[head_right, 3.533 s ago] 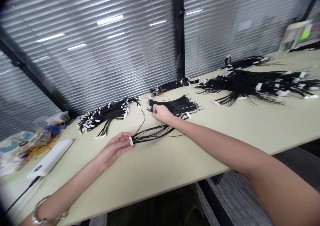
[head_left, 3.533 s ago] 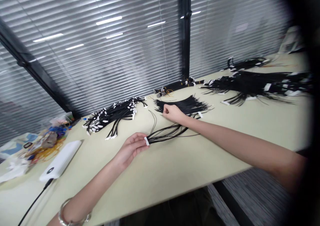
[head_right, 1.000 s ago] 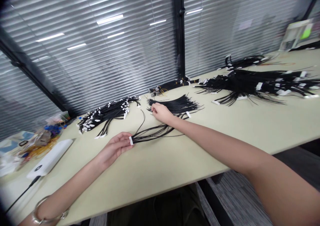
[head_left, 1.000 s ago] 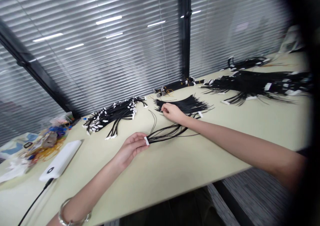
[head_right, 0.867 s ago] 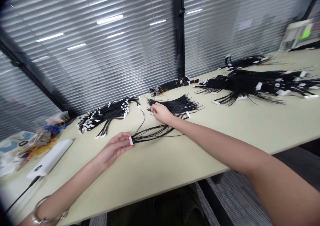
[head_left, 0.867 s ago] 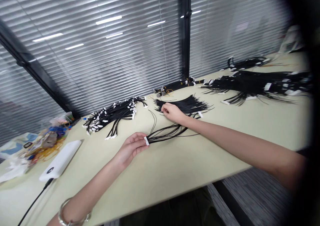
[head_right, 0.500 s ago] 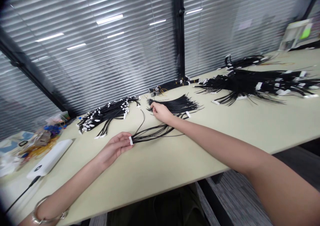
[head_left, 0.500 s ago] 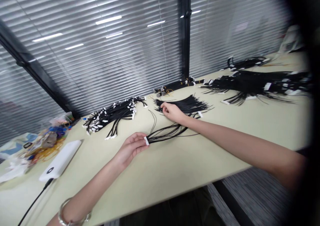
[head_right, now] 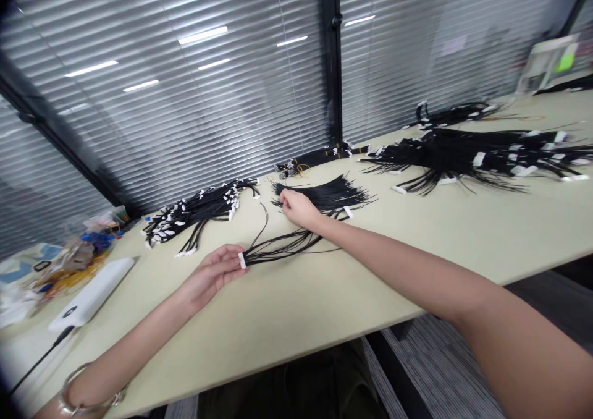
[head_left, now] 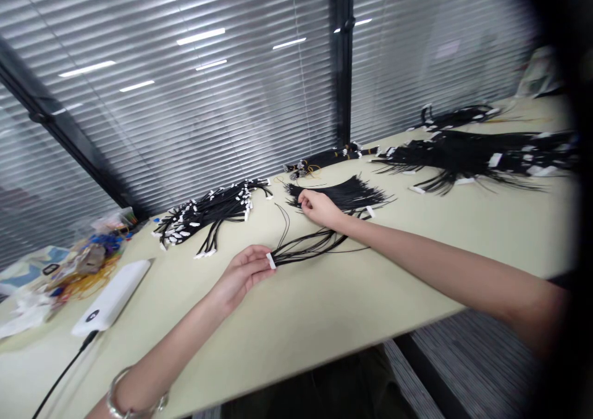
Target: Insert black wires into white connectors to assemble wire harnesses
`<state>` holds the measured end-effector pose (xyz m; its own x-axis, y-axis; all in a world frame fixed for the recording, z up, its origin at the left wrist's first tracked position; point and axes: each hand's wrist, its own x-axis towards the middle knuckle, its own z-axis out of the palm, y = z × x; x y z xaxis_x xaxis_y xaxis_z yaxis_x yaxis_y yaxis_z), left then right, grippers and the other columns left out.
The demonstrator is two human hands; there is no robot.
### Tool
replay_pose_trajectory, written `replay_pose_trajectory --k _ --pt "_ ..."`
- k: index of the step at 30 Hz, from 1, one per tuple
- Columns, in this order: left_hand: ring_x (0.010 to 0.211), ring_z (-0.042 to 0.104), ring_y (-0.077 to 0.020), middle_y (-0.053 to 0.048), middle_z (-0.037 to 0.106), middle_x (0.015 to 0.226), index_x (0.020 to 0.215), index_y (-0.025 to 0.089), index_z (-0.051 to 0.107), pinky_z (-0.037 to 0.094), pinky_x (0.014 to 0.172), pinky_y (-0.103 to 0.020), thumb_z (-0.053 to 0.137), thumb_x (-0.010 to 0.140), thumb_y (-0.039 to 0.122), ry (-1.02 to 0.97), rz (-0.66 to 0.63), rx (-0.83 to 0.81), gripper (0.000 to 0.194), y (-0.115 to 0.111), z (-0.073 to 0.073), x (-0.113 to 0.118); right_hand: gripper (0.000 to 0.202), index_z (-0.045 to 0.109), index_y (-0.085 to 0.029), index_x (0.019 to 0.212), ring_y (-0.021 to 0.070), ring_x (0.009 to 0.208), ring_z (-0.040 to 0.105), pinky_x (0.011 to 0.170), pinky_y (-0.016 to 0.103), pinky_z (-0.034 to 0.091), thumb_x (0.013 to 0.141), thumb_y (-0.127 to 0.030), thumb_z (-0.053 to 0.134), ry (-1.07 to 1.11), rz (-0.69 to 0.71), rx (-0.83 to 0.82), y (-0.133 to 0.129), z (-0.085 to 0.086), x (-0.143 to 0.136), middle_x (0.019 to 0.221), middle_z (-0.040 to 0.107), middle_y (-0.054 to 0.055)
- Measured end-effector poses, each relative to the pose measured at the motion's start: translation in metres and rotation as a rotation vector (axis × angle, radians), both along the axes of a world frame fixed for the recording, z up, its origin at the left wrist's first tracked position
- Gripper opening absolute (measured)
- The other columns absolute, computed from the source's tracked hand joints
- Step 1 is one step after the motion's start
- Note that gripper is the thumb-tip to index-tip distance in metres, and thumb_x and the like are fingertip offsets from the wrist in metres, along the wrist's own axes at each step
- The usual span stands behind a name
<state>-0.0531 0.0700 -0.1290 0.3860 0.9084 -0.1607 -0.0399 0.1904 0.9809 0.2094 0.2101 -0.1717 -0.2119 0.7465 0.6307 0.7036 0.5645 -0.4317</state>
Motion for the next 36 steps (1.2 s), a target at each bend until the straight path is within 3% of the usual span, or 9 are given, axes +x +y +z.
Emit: replay_pose_trajectory --k 18,36 --pt "0.092 0.058 -0.0162 -0.006 0.061 0.096 0.099 0.016 0.061 0.045 0.093 -0.033 0.068 0.075 0.02 -0.002 0.003 0.0 0.025 -0.0007 -0.0007 0.0002 0.018 0.055 -0.017 0.09 0.0123 0.07 0.053 0.064 0.021 0.037 0.076 -0.01 0.045 -0.046 0.004 -0.025 -0.0002 0.0004 -0.0005 0.081 0.061 0.002" --pt "0.091 0.06 -0.0162 -0.006 0.062 0.097 0.099 0.017 0.062 0.045 0.092 -0.032 0.068 0.074 0.02 -0.008 -0.002 0.003 0.025 -0.0015 -0.0007 -0.0003 0.019 0.058 -0.02 0.092 0.0136 0.072 0.056 0.064 0.02 0.036 0.076 -0.013 0.05 -0.225 -0.008 -0.101 -0.0045 0.0036 0.0072 0.083 0.064 0.003"
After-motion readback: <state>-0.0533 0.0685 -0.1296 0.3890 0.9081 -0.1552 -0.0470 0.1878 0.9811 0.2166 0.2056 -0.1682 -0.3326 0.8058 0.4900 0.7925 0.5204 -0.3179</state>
